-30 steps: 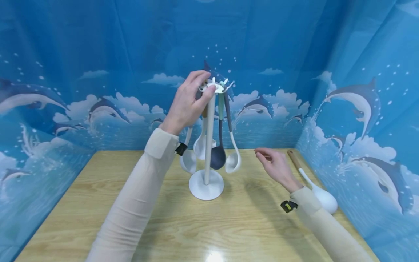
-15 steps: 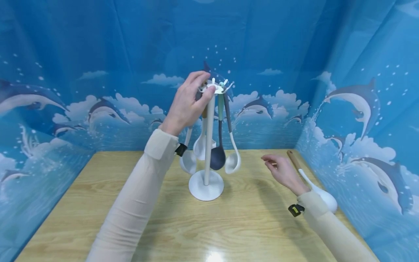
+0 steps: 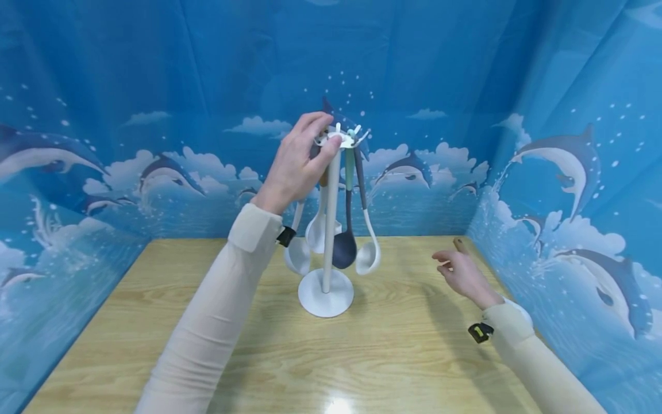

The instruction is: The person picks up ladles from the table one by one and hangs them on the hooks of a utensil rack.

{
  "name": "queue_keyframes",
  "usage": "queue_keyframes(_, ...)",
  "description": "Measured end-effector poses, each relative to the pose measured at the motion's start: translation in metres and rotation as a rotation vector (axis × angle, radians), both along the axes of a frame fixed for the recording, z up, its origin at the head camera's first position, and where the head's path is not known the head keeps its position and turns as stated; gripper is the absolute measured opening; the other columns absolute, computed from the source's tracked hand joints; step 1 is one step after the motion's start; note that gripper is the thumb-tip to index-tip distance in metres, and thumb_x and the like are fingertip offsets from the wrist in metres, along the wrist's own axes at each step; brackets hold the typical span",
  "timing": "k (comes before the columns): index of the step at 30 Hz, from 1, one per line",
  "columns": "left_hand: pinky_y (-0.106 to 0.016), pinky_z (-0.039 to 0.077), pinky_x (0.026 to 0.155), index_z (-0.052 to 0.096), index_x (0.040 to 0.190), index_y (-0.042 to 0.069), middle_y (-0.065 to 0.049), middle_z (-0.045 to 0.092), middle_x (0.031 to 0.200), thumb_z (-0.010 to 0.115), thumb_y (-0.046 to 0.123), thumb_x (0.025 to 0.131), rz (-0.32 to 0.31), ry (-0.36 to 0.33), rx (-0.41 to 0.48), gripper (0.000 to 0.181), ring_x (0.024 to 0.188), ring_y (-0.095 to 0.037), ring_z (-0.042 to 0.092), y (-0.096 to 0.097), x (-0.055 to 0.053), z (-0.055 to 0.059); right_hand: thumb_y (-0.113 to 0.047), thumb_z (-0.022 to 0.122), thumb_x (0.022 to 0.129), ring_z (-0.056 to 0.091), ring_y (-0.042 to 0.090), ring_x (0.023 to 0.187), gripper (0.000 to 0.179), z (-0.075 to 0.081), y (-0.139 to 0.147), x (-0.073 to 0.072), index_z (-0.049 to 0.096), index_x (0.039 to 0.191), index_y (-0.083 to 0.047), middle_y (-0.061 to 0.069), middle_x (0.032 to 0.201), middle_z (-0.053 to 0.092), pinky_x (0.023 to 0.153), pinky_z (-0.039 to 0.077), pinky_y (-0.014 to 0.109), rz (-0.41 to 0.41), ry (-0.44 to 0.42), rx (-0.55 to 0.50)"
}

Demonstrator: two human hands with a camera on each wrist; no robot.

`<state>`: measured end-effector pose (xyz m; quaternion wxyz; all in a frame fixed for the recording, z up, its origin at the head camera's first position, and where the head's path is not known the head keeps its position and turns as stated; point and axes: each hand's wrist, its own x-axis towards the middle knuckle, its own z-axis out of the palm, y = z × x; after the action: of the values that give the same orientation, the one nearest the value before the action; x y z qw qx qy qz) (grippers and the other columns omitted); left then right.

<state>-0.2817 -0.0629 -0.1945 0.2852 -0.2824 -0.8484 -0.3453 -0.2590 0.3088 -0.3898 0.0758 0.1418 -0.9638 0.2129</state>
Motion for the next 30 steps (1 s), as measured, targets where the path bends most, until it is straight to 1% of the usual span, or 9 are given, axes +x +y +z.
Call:
queue_keyframes(7,-0.041,0.039,0.112,0.044,0.148,0.013,-0.005,0.039,0.152,0.043,0.043,0.102,-0.003,-0.006,0.001,0.055,0.136,-0.021,0.043,0.0,0.0,-0.001,0.003,0.06,0.09,0.066,0.044,0.096,0.027,-0.007,0.016,0.001,0.063,0.115,0.012,0.033,0.114,0.064,0.079,0.056,0.053,-0.016,-0.019,0.031)
queue_keyframes(10,-0.041,0.039,0.112,0.045,0.148,0.013,-0.005,0.039,0.152,0.043,0.043,0.102,-0.006,-0.004,0.0,0.055,0.136,-0.022,0.043,0.0,0.0,-0.001,0.004,0.063,0.088,0.064,0.047,0.098,0.028,-0.008,0.023,0.004,0.064,0.114,0.013,0.035,0.128,0.055,0.079,0.055,0.054,-0.025,-0.026,0.081)
queue_keyframes(15,-0.04,0.039,0.112,0.045,0.147,0.012,-0.006,0.04,0.151,0.043,0.042,0.102,-0.012,0.009,-0.003,0.055,0.135,-0.022,0.044,0.0,-0.001,0.0,0.006,0.067,0.082,0.059,0.054,0.101,0.033,-0.01,0.035,0.008,0.061,0.113,0.017,0.039,0.129,0.052,0.08,0.053,0.058,-0.041,-0.058,0.168)
queue_keyframes(16,-0.04,0.04,0.112,0.045,0.147,0.012,-0.006,0.04,0.151,0.043,0.042,0.102,-0.013,0.011,-0.003,0.055,0.135,-0.022,0.044,0.0,-0.001,0.0,0.006,0.067,0.082,0.059,0.053,0.101,0.035,-0.011,0.037,0.008,0.06,0.114,0.018,0.039,0.124,0.055,0.079,0.053,0.056,-0.048,-0.064,0.173)
queue_keyframes(17,-0.04,0.04,0.112,0.045,0.147,0.012,-0.006,0.04,0.151,0.043,0.042,0.102,-0.014,0.012,-0.002,0.054,0.135,-0.022,0.044,0.0,-0.001,0.0,0.006,0.066,0.082,0.059,0.054,0.1,0.045,-0.013,0.039,0.009,0.055,0.124,0.017,0.039,0.118,0.058,0.076,0.054,0.054,-0.054,-0.075,0.17)
queue_keyframes(22,-0.04,0.039,0.112,0.045,0.147,0.012,-0.006,0.041,0.151,0.043,0.041,0.102,-0.015,0.011,-0.001,0.054,0.135,-0.022,0.044,0.0,-0.001,0.0,0.008,0.059,0.083,0.058,0.055,0.1,0.048,-0.015,0.051,0.015,0.047,0.128,0.021,0.044,0.116,0.055,0.07,0.052,0.048,-0.094,-0.142,0.161)
queue_keyframes(26,-0.04,0.039,0.112,0.045,0.147,0.012,-0.006,0.04,0.152,0.043,0.042,0.102,-0.014,0.006,-0.001,0.055,0.135,-0.021,0.044,0.001,-0.001,0.0,0.01,0.054,0.083,0.06,0.042,0.08,0.034,-0.017,0.062,0.02,0.053,0.114,0.024,0.037,0.097,0.06,0.062,0.049,0.043,-0.105,-0.177,0.175)
queue_keyframes(28,-0.04,0.04,0.112,0.045,0.147,0.012,-0.006,0.04,0.152,0.043,0.042,0.102,-0.014,0.005,-0.001,0.055,0.135,-0.021,0.044,0.001,-0.001,0.0,0.011,0.052,0.082,0.055,0.031,0.069,0.026,-0.019,0.067,0.022,0.056,0.105,0.021,0.027,0.083,0.06,0.057,0.044,0.037,-0.113,-0.2,0.167)
queue_keyframes(30,-0.04,0.04,0.112,0.045,0.147,0.012,-0.006,0.04,0.152,0.043,0.042,0.102,-0.013,0.006,-0.002,0.055,0.135,-0.022,0.044,0.001,-0.001,0.0,0.012,0.051,0.079,0.045,0.022,0.062,0.017,-0.023,0.071,0.023,0.058,0.094,0.015,0.014,0.07,0.053,0.053,0.04,0.033,-0.119,-0.208,0.162)
